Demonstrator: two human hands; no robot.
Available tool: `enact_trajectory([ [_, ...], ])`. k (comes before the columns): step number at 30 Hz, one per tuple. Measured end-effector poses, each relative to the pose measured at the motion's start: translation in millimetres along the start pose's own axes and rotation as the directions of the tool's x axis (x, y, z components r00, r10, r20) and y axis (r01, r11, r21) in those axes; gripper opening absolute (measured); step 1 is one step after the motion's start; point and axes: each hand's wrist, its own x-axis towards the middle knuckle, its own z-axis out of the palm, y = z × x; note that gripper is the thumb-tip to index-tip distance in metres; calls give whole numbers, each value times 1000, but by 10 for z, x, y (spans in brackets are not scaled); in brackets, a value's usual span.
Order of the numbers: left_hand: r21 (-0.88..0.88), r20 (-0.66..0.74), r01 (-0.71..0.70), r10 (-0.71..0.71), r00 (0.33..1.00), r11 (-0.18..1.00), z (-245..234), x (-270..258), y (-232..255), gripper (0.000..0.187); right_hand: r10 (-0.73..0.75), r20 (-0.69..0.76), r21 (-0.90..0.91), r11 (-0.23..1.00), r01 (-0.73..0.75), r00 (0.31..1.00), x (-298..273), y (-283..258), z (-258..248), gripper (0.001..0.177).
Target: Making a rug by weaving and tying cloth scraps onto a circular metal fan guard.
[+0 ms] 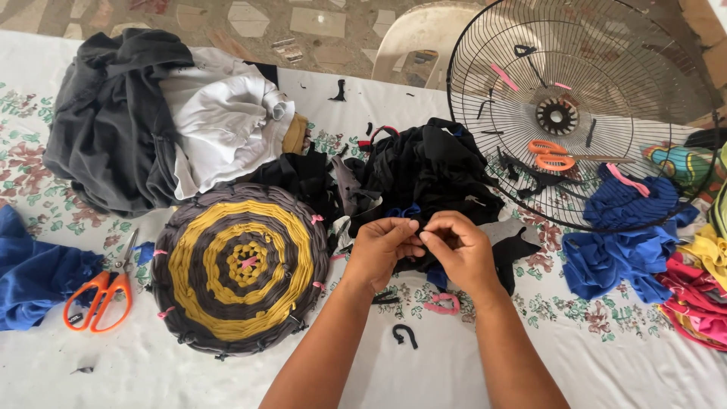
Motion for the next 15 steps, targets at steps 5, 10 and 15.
enact_trajectory([
  [5,-40,8,7,-7,1000,999,17,-14,-8,19,-136,-23,-164,978,130,990,18,-163,100,12],
  [10,-46,25,-10,12,1000,999,-6,-5,-71,18,-119,-90,-214,972,97,989,11,-83,95,11],
  [15,23,-26,-19,19,999,1000,-4,11,-86,18,-66,-114,15,998,68,991,-1,166,29,2],
])
